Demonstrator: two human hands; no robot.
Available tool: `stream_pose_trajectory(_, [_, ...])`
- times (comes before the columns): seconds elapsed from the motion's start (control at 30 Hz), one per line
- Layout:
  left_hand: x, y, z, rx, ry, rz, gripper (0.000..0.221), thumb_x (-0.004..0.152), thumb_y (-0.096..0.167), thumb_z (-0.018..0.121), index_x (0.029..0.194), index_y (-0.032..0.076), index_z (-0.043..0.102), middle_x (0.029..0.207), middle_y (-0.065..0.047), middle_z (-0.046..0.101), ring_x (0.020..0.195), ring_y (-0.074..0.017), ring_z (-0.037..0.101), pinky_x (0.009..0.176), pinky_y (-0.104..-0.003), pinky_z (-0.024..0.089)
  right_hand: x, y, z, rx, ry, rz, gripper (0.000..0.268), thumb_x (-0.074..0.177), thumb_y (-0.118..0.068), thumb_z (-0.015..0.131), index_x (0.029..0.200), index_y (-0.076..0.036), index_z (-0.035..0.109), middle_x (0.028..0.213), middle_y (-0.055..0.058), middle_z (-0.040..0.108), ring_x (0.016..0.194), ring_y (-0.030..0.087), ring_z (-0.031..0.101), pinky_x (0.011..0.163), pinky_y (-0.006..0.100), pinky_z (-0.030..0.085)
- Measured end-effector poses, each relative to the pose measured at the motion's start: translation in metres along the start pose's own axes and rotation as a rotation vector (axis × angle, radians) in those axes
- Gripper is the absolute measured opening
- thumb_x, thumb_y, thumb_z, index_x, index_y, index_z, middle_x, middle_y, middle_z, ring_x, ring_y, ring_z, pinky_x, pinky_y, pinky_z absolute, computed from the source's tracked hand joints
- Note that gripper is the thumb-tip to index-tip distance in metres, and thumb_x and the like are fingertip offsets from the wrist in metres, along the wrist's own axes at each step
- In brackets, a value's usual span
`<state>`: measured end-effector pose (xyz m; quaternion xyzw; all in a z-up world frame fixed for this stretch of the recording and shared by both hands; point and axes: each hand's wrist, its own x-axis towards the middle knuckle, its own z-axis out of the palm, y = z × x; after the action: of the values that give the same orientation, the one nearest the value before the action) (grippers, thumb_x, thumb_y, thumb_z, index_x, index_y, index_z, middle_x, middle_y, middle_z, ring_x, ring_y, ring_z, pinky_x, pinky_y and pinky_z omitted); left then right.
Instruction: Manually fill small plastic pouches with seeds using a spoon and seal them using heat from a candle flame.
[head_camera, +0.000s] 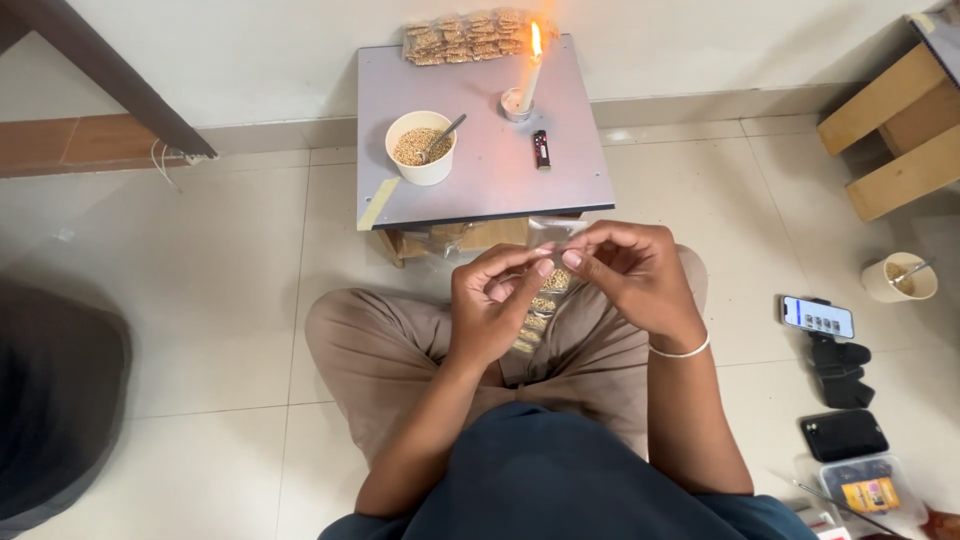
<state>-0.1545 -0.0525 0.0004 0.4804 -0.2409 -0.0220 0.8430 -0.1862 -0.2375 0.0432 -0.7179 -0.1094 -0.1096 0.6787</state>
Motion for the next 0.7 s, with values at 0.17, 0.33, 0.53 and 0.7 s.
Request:
stream_pose_trajectory(0.17, [-0.006,-0.014,-0.004,-0.008,0.042,0.007,0.016,0.099,-0.002,0.071,0.114,-0.007,0.074,0.111,-0.012,0.073,0.094,-0.0111,0.067,0.079,-0.023,0.055,0.0,-0.003,0.006,0.055,0.019,0.015,0.013,0.093,0.005,0.072,0.105,0.001,0.072,0.099,0.005,0.075,0.09,0.009,0.069,0.079,0.025,0.06])
stream_pose_trajectory(0.33, [-0.003,-0.008,0.003,0.006,0.09,0.024,0.018,0.1,-0.002,0.07,0.117,-0.008,0.071,0.112,-0.016,0.074,0.101,-0.0136,0.071,0.088,-0.025,0.059,-0.003,0.008,0.004,0.012,0.029,-0.031,0.01,0.093,0.006,0.073,0.103,0.002,0.073,0.097,0.006,0.076,0.09,0.009,0.069,0.079,0.024,0.058])
stream_pose_trajectory(0.53, [0.001,0.01,0.011,0.045,0.116,0.017,0.038,0.097,0.001,0.071,0.132,-0.004,0.057,0.106,-0.019,0.076,0.098,-0.0139,0.073,0.084,-0.024,0.058,-0.004,0.012,0.002,-0.039,0.075,0.023,0.01,0.093,0.005,0.075,0.103,0.001,0.075,0.091,0.005,0.074,0.078,0.008,0.065,0.067,0.023,0.055])
stream_pose_trajectory(0.7, [0.002,0.005,0.002,0.158,0.073,0.127,0.027,0.1,0.001,0.069,0.125,-0.001,0.059,0.108,-0.016,0.077,0.098,-0.0136,0.075,0.085,-0.024,0.059,-0.003,0.009,0.005,0.008,0.083,-0.003,0.017,0.093,0.004,0.073,0.109,0.0,0.072,0.095,0.003,0.074,0.082,0.005,0.067,0.068,0.021,0.057])
